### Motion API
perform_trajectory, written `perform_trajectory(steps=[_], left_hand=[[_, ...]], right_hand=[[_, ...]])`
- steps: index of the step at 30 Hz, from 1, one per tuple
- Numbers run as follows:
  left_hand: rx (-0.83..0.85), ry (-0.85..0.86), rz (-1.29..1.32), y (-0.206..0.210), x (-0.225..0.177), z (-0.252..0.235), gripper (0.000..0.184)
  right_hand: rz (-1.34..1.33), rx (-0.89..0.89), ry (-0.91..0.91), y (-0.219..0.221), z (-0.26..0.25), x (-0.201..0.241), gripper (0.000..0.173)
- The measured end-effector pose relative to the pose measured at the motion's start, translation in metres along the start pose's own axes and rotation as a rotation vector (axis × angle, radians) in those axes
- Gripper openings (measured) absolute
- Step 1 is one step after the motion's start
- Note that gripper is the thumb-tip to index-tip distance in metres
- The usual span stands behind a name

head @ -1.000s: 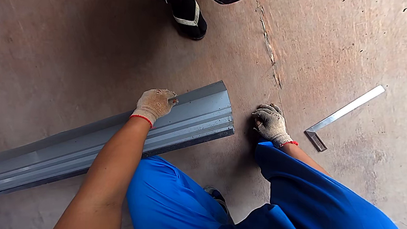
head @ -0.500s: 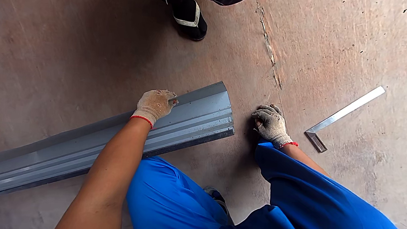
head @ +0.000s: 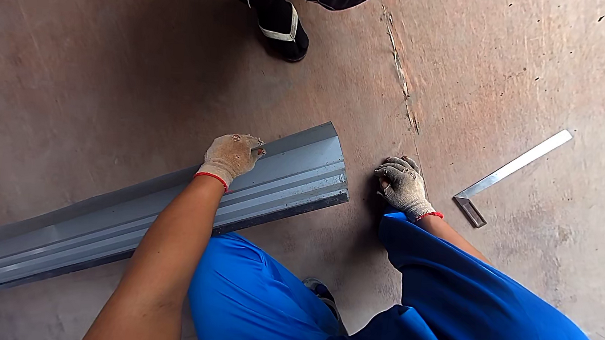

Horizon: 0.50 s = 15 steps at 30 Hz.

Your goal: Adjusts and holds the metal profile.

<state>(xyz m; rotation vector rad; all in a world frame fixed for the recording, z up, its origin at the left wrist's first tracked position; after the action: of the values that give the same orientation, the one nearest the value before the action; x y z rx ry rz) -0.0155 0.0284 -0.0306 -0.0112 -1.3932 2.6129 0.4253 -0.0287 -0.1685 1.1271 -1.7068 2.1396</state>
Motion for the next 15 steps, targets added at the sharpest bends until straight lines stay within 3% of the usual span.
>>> perform_trajectory(steps=[15], left_hand=[[-0.013, 0.007, -0.004, 0.0006, 0.0002, -0.0002, 0.025]], right_hand=[[0.010, 0.005, 0.010, 0.0006, 0.0002, 0.0000, 0.031]])
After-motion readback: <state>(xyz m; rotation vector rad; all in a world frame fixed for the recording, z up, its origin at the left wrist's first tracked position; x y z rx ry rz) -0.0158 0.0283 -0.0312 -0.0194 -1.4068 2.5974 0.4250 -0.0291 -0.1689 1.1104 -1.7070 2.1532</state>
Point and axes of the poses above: each hand's wrist, its own z-axis away from the middle knuckle, its own y-axis out of the palm, x = y × z, the point moved 2 cm from there along -z, towards the middle knuckle, and after that the axes turned 4 degrees about -z, right-handed, at the moved point
